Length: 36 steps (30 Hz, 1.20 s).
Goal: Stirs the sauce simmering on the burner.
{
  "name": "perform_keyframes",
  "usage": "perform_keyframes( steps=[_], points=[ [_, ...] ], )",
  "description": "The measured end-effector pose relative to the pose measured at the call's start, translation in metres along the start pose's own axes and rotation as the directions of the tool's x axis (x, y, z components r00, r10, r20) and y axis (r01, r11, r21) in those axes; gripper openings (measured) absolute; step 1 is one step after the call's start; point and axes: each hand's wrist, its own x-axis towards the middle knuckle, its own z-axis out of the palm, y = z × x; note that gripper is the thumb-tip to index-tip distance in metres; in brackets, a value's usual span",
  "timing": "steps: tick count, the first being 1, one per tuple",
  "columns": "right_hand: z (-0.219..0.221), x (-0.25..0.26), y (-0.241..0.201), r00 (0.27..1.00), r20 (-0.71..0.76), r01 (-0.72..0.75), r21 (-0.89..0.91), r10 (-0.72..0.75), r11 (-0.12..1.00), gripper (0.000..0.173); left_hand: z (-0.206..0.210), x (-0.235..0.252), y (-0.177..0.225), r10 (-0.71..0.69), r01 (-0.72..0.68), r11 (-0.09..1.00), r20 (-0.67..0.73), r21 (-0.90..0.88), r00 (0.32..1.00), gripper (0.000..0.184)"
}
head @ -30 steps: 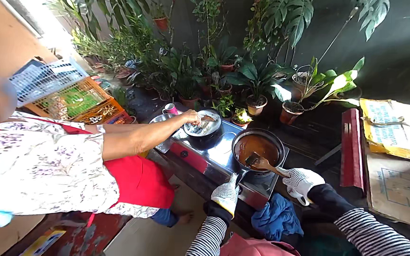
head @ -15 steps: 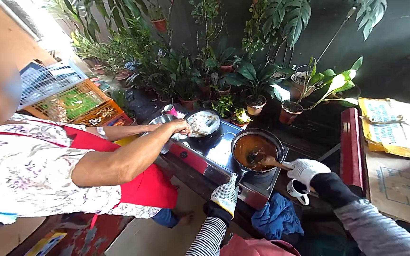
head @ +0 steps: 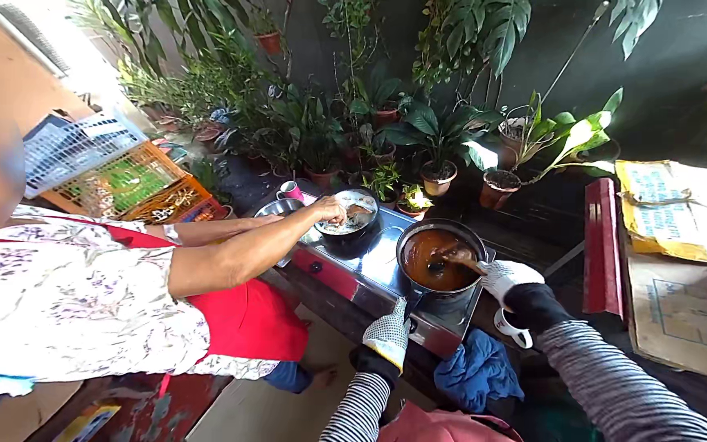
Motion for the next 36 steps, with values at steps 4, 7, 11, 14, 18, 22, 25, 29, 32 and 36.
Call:
perform_keyframes(
  steps=[4,7,11,14,18,22,25,29,32,36],
  points=[
    [0.036,-0.005,-0.012,0.986,0.061,0.156,0.004,-0.156,0.988,0.054,0.003,0.004,-0.003,-0.007,0.008,1.0,0.015,-0.02,1.0,0.064],
    [0.006,-0.023,0.007,0.98,0.123,0.167,-0.049,-0.16,0.985,0.049,0.004,-0.016,-0.004,0.102,-0.096,0.995,-0.216,0.038,0.971,0.056],
    [-0.012,-0.005,0.006,0.998,0.049,0.041,-0.044,-0.039,0.998,0.046,-0.122,-0.117,0.048,-0.048,0.035,0.998,0.27,0.052,0.962,0.056],
    [0.024,0.011,-0.011,0.999,0.005,0.04,0.035,-0.04,0.999,0.051,0.007,-0.02,-0.005,0.127,-0.12,0.992,-0.279,0.043,0.952,0.055],
    [0.017,-0.015,0.004,0.979,0.107,0.176,-0.034,-0.171,0.984,0.052,0.001,0.004,0.0,-0.029,0.03,0.999,0.036,-0.02,0.999,0.062],
    [-0.019,-0.01,0.019,0.995,0.083,0.065,-0.067,-0.059,0.996,0.044,-0.016,-0.01,0.008,0.007,-0.006,0.999,0.038,-0.041,0.999,0.061],
    [0.008,0.011,-0.001,1.0,0.007,0.016,0.047,-0.017,0.999,0.046,-0.037,-0.026,0.018,-0.023,0.031,0.998,0.137,-0.056,0.99,0.062],
    [0.027,-0.006,-0.003,0.979,0.088,0.19,-0.033,-0.186,0.981,0.053,0.001,-0.001,-0.001,-0.003,0.003,1.0,0.0,-0.022,1.0,0.062],
    [-0.009,-0.021,0.011,0.979,0.144,0.156,-0.086,-0.142,0.984,0.048,-0.001,0.0,0.0,-0.014,0.014,1.0,0.036,-0.017,0.999,0.062],
    [-0.005,0.005,0.004,0.999,0.039,0.021,-0.018,-0.02,1.0,0.046,0.0,0.001,0.0,-0.009,0.009,1.0,0.01,-0.005,1.0,0.062]
  ],
)
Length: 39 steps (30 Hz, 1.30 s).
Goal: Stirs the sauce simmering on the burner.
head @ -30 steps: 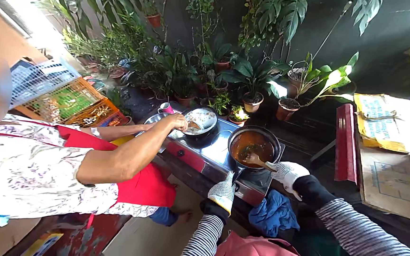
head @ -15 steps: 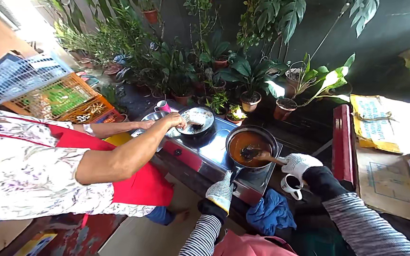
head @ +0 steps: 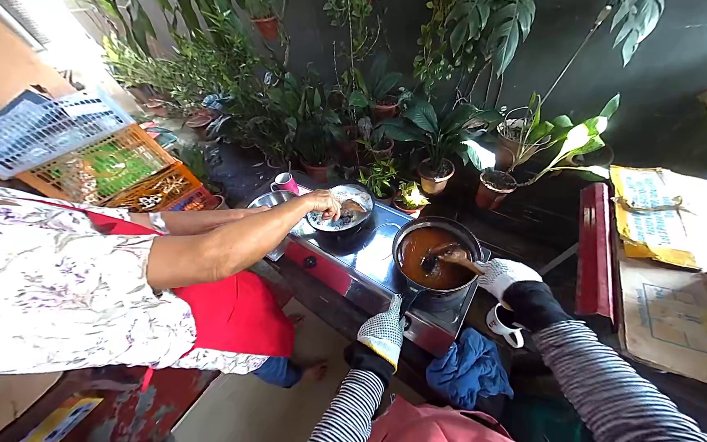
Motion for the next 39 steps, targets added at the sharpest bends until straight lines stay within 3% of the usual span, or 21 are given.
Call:
perform_keyframes(
  steps=[2,4,8,12,17,22,24,27,29,33,36,39],
  points=[
    [0.026,0.005,-0.012,0.999,-0.043,0.01,0.077,-0.006,0.997,0.048,0.001,0.0,0.0,-0.001,0.001,1.0,-0.002,-0.008,1.0,0.062],
    [0.04,-0.007,-0.016,0.995,-0.004,0.101,-0.008,-0.101,0.995,0.054,-0.002,-0.001,0.0,0.002,-0.002,1.0,0.004,-0.006,1.0,0.062],
    [0.006,-0.04,-0.008,0.994,0.007,0.109,-0.156,-0.109,0.982,0.05,-0.002,0.0,0.001,-0.01,0.01,1.0,0.02,0.002,1.0,0.063],
    [-0.015,-0.019,-0.006,0.998,-0.024,0.063,-0.066,-0.065,0.996,0.052,-0.003,0.0,0.001,0.006,-0.006,1.0,0.012,0.004,1.0,0.062],
    [0.026,0.027,-0.005,0.996,-0.037,0.079,0.068,-0.077,0.995,0.053,-0.002,0.0,0.001,-0.006,0.007,1.0,0.021,-0.011,1.0,0.062],
    [0.032,-0.013,0.005,0.986,0.048,0.16,-0.052,-0.158,0.986,0.053,0.0,-0.001,-0.002,0.013,-0.013,0.999,-0.004,-0.039,1.0,0.062],
    [0.01,-0.023,0.015,0.989,0.085,0.129,-0.067,-0.123,0.989,0.05,0.001,0.001,-0.001,0.003,-0.003,0.999,0.005,-0.032,1.0,0.062],
    [-0.003,-0.009,0.014,0.999,0.024,0.04,-0.057,-0.039,0.998,0.044,-0.002,0.0,0.001,-0.002,0.003,1.0,0.03,-0.02,1.0,0.063],
    [0.01,0.005,0.0,1.0,-0.015,0.006,0.015,-0.006,1.0,0.047,0.0,0.0,0.0,0.007,-0.007,1.0,0.01,-0.022,1.0,0.063],
    [0.044,-0.004,-0.009,0.993,0.003,0.122,0.021,-0.122,0.992,0.054,-0.002,-0.002,-0.001,0.019,-0.019,0.999,0.017,-0.036,1.0,0.062],
    [0.017,-0.021,0.008,0.992,0.059,0.113,-0.01,-0.112,0.994,0.051,-0.002,-0.001,0.0,0.019,-0.018,0.999,0.019,-0.047,1.0,0.063],
    [0.001,-0.005,0.007,1.0,0.011,0.022,-0.007,-0.022,1.0,0.046,0.0,-0.001,0.002,0.016,-0.015,0.999,0.028,-0.039,0.999,0.063]
  ],
)
